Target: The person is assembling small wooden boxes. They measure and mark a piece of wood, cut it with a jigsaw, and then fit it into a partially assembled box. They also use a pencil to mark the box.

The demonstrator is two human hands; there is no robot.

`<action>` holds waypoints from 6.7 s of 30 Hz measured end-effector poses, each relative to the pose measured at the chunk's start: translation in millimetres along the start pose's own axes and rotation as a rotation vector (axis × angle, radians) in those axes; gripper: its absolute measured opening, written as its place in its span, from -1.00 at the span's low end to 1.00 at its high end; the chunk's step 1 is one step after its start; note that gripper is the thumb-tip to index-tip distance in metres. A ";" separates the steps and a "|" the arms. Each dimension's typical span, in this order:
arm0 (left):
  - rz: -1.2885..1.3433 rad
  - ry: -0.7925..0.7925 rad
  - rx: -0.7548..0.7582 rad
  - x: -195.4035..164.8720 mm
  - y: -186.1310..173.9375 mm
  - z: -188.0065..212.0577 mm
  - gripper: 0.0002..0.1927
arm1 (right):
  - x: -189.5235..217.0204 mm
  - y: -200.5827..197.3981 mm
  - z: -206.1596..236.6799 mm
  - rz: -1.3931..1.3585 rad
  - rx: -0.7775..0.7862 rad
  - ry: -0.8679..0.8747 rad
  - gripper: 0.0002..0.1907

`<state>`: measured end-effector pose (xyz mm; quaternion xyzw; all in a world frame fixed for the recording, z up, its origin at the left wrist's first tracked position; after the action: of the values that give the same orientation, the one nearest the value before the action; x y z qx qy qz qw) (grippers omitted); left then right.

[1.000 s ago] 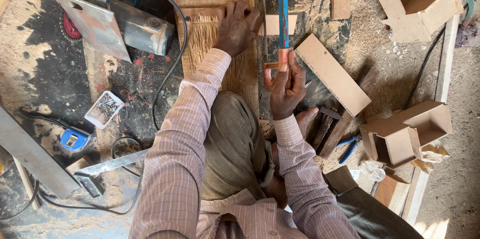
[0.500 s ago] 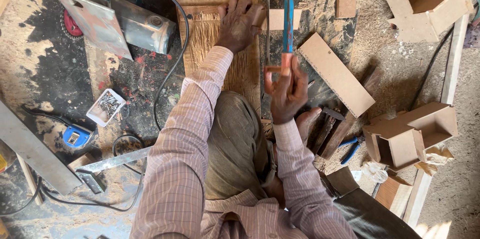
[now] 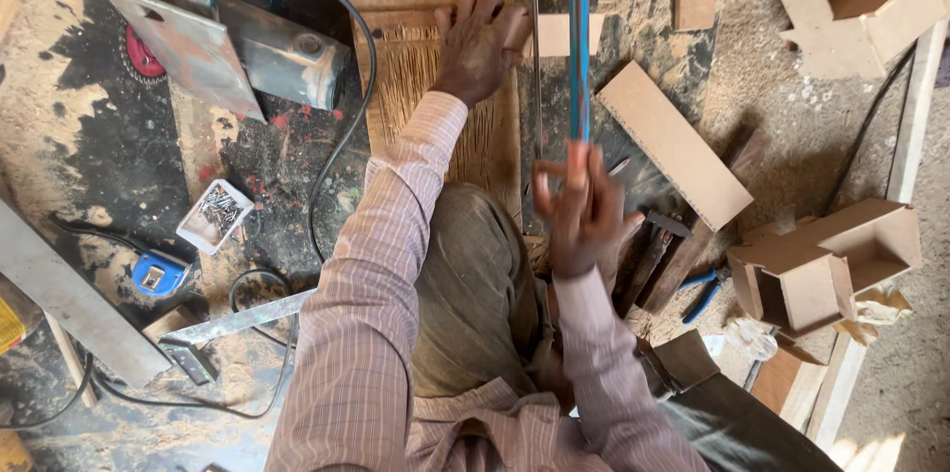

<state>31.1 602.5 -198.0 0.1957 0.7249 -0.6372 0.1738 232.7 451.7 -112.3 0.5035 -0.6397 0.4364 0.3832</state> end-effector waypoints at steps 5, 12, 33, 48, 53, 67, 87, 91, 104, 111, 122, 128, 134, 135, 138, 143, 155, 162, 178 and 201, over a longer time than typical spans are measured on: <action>0.004 0.003 -0.024 -2.9 -9.1 0.6 -0.35 | -12.2 2.1 -8.4 -0.151 0.035 0.082 -0.67; -0.031 0.020 -0.055 2.7 1.0 4.7 -0.39 | 41.1 -24.1 41.3 -0.347 -0.046 0.244 -0.64; -0.023 -0.003 -0.047 8.0 5.2 8.7 -0.46 | 72.0 -14.5 14.2 -0.135 0.043 0.083 -0.72; 0.045 -0.043 0.001 5.3 7.7 0.1 -0.37 | 42.4 -24.7 34.9 -0.111 0.046 0.123 -0.65; -0.007 -0.023 0.001 5.9 9.1 -0.2 -0.37 | 62.3 -18.5 23.1 -0.037 0.090 -0.096 -0.85; 0.011 -0.041 0.004 7.9 6.5 -0.7 -0.39 | 54.3 -20.8 34.5 -0.222 0.056 0.132 -0.65; 0.030 -0.039 -0.042 5.6 0.5 6.3 -0.43 | 65.0 -23.8 38.5 -0.319 0.027 0.198 -0.67; 0.014 -0.007 -0.057 2.0 -2.4 7.0 -0.43 | 57.5 9.6 -12.7 0.405 0.127 -0.302 -0.75; 0.011 -0.033 -0.037 3.2 -3.4 5.8 -0.40 | 58.7 -26.8 50.4 -0.276 0.038 0.238 -0.67; -0.008 -0.032 -0.011 0.0 -5.9 -0.2 -0.41 | -3.2 11.3 -21.2 -0.062 0.077 0.113 -0.81; 0.048 -0.082 0.070 4.0 4.5 0.4 -0.42 | 66.2 -33.8 52.0 -0.169 0.034 0.231 -0.67; -0.029 -0.018 -0.024 -5.6 -11.7 7.2 -0.43 | 6.9 5.9 -18.4 -0.017 0.077 0.025 -0.72; 0.015 -0.003 -0.061 -4.5 -12.3 1.4 -0.43 | 16.6 -9.0 17.4 -0.205 0.018 0.285 -0.71; 0.017 -0.019 -0.042 -3.0 -7.8 7.2 -0.43 | 26.3 -23.2 39.0 -0.164 0.002 0.384 -0.70; 0.011 -0.020 -0.054 -0.6 -5.0 3.9 -0.43 | 61.2 -33.1 49.5 -0.206 0.066 0.143 -0.70; -0.015 -0.010 -0.096 -5.0 -10.6 5.8 -0.41 | 31.3 2.3 -5.7 0.343 0.159 -0.143 -0.76; -0.014 -0.049 -0.006 -2.1 -5.8 5.1 -0.40 | 48.0 -35.1 48.6 -0.109 0.043 0.128 -0.74; 0.003 -0.025 -0.041 -5.6 -8.8 6.3 -0.46 | -18.5 12.7 -25.2 -0.305 0.060 0.202 -0.70; -0.020 -0.003 -0.090 -14.4 -23.8 5.8 -0.42 | -15.1 14.3 -23.3 -0.257 0.051 0.156 -0.69; -0.034 -0.017 -0.051 -5.8 -2.5 7.3 -0.35 | 48.7 -31.3 43.2 0.029 0.032 0.111 -0.74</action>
<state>34.8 594.6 -193.8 0.1737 0.7426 -0.6229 0.1740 251.4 392.3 -75.7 0.4752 -0.6179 0.4792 0.4034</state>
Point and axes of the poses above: each hand's wrist, its own z-axis away from the middle knuckle, its own y-axis out of the palm, x = y × z, the point moved 8 cm from there along -z, towards the middle knuckle, and after that the axes turned 8 degrees about -z, right-handed, at the moved point
